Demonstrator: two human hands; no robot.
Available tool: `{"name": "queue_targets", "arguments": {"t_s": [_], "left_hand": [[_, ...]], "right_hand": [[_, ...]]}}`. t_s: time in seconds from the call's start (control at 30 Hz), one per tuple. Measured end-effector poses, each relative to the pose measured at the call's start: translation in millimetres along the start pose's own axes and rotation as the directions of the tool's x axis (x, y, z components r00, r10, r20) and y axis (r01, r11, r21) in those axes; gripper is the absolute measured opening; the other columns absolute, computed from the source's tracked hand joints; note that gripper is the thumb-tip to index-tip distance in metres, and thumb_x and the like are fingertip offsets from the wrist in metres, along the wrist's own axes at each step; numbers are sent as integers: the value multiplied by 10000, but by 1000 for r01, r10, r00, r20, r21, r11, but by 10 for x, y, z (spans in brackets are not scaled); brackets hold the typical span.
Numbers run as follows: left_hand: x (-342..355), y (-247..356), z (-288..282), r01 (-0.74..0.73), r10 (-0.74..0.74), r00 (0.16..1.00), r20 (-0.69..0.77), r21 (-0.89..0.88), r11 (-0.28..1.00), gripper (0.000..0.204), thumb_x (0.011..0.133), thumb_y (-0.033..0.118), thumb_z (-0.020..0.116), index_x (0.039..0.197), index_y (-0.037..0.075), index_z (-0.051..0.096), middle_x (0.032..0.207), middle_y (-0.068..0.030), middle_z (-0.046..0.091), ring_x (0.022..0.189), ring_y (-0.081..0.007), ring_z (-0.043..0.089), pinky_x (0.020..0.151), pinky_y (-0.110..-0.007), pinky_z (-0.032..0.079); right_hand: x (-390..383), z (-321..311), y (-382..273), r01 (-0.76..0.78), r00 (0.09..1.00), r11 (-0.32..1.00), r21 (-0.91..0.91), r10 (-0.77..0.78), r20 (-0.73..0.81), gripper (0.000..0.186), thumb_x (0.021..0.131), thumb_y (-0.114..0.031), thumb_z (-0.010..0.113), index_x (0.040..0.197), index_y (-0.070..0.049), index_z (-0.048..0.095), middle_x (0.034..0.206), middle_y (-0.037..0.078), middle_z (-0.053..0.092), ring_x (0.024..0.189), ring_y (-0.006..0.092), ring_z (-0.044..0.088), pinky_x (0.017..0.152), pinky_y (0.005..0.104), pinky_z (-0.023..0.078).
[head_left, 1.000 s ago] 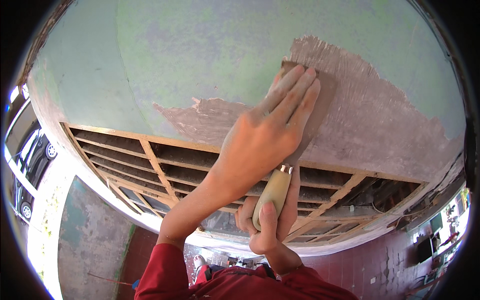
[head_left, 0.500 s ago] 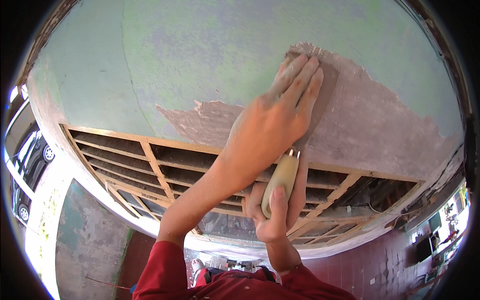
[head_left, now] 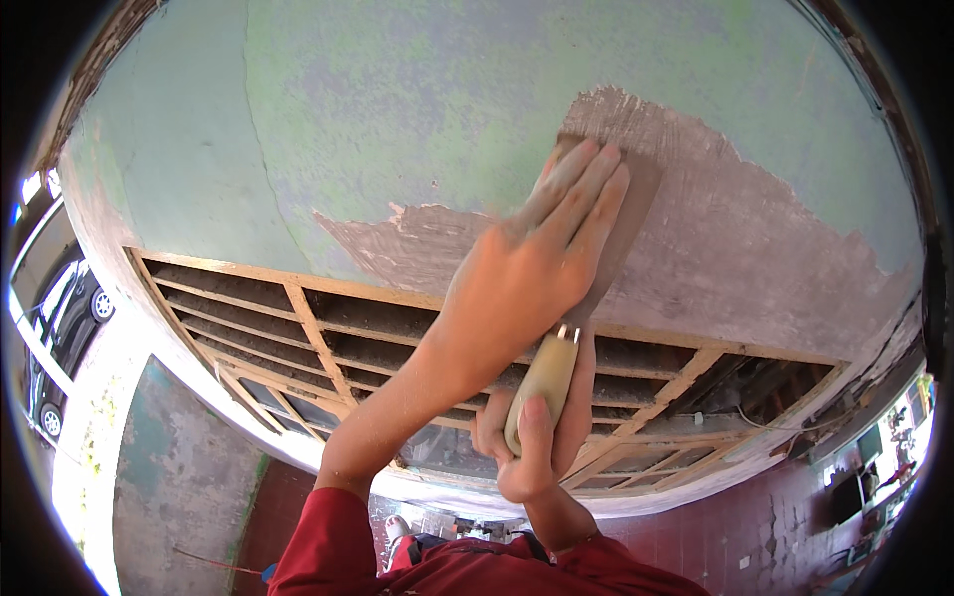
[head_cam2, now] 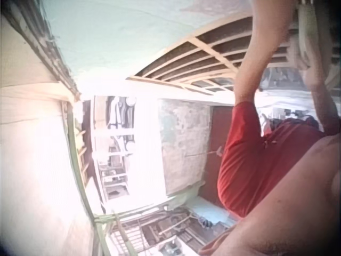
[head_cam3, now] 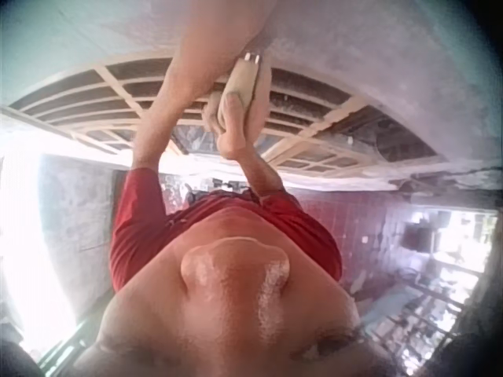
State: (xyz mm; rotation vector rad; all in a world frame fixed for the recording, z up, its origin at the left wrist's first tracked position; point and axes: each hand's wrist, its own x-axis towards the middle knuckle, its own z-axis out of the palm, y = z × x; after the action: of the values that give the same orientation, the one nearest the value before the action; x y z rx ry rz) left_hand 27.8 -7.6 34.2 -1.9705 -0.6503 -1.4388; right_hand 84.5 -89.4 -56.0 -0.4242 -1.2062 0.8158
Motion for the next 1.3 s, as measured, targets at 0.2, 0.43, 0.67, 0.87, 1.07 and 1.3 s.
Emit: {"name": "queue_targets", "arguments": {"t_s": [0.2, 0.43, 0.67, 0.87, 1.07, 1.3], "left_hand": [[118, -39, -15, -5, 4, 999, -46, -23, 1000, 546, 784, -19, 611, 1322, 66, 570, 1379, -82, 581, 1277, -269, 562, 894, -360, 578], [53, -38, 1, -29, 30, 998, -52, 9, 1000, 529, 783, -2, 620, 1306, 65, 586, 1365, -74, 594, 1272, -264, 569, 870, -340, 581], [52, -49, -1, -11, 11, 999, -51, -3, 1000, 531, 778, 1, 625, 1303, 77, 593, 1345, -82, 608, 1264, -260, 576, 868, -347, 577], [184, -71, -21, -28, 27, 997, -70, -15, 1000, 523, 777, -3, 621, 1293, 73, 598, 1324, -90, 620, 1246, -267, 588, 882, -358, 572], [114, -67, -16, -27, 26, 997, -70, -14, 1000, 524, 775, -4, 618, 1293, 75, 602, 1324, -94, 619, 1241, -272, 591, 896, -359, 569], [84, -133, 11, -126, 129, 991, -31, 69, 990, 468, 781, 9, 607, 1248, -11, 594, 1337, -128, 594, 1282, -271, 555, 905, -312, 569]], "right_hand": [[110, -7, -49, 25, 999, 1000, 14, -26, 41, 781, 937, -247, 407, 1553, 8, 0, 573, 68, 491, 339, 81, 310, 352, 250, 296], [-25, -42, -32, -3, 1000, 1000, -9, 3, 2, 776, 926, -229, 387, 1552, 1, -10, 535, 64, 462, 348, 83, 313, 354, 253, 300], [-8, -7, -4, -24, 1000, 1000, -6, 24, 15, 786, 930, -229, 387, 1551, -10, -43, 504, 50, 415, 352, 91, 286, 374, 263, 308], [117, 42, -111, -44, 998, 999, 27, 42, 45, 785, 936, -251, 389, 1554, -20, -36, 470, 39, 385, 348, 90, 286, 378, 267, 319], [82, 26, -71, -26, 999, 1000, 9, 26, 29, 794, 925, -242, 385, 1555, -22, -45, 465, 39, 380, 346, 93, 294, 376, 272, 320], [181, 67, -76, 2, 1000, 999, 34, -3, 19, 768, 935, -242, 387, 1551, 11, 4, 521, 56, 450, 345, 89, 312, 357, 253, 307]]}}
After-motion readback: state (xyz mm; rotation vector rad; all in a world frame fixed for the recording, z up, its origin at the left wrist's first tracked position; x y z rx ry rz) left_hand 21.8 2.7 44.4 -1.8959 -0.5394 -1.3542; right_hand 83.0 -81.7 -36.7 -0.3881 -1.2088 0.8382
